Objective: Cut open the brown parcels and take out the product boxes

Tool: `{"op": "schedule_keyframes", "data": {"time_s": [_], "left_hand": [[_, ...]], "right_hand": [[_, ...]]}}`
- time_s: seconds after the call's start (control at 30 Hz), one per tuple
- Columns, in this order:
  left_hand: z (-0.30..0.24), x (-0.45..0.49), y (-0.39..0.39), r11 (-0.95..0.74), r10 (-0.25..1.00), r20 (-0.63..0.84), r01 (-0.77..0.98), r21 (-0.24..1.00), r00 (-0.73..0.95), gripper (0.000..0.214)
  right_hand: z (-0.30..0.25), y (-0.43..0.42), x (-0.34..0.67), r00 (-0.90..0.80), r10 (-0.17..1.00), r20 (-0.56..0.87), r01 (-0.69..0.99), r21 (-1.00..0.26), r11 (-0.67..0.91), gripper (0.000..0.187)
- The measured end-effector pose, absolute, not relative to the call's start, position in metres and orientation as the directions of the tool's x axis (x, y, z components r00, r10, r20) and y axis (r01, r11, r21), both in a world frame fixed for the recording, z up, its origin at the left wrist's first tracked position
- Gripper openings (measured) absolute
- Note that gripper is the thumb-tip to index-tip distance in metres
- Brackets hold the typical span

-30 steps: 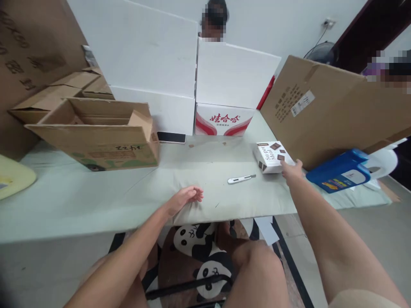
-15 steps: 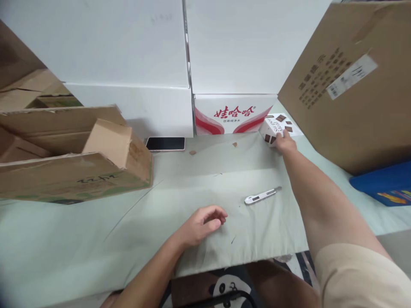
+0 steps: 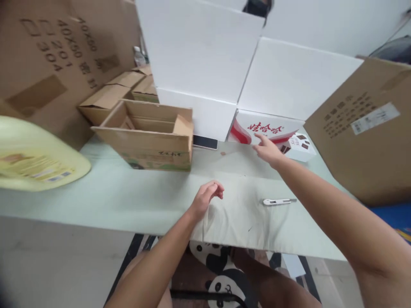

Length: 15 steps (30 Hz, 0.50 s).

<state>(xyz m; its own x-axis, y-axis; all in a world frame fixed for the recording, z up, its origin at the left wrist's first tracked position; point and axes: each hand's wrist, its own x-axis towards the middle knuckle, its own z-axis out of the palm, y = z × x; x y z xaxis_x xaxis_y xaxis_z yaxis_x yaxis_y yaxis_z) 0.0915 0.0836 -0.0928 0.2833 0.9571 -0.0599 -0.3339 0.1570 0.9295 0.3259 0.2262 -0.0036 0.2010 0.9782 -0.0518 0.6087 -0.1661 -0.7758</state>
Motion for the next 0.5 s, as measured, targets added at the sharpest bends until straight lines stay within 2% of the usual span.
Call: {"op": "schedule_keyframes", "data": {"time_s": [0.1,0.27,0.33,0.4,0.5], "left_hand": [[-0.090,0.073,0.077,0.122,0.969,-0.031,-0.361,0.925,0.247,0.034],[-0.084,0.047,0.070,0.083,0.978,0.005,-0.413,0.907,0.209,0.030],[-0.082,0.039,0.069,0.074,0.979,0.016,-0.422,0.904,0.205,0.030],[-0.080,0.032,0.068,0.070,0.978,0.024,-0.427,0.901,0.210,0.031],[-0.078,0.023,0.069,0.051,0.976,0.036,-0.392,0.918,0.213,0.030]], "right_hand": [[0.033,0.219,0.235,0.094,0.990,-0.108,0.589,-0.795,-0.142,0.068],[0.075,0.226,0.110,0.113,0.924,-0.366,0.581,-0.730,-0.360,0.073],[0.077,0.230,0.083,0.093,0.899,-0.428,0.615,-0.686,-0.390,0.061],[0.074,0.232,0.069,0.046,0.866,-0.498,0.646,-0.647,-0.406,0.042],[0.068,0.233,0.070,-0.007,0.843,-0.539,0.636,-0.653,-0.412,0.015]]}}
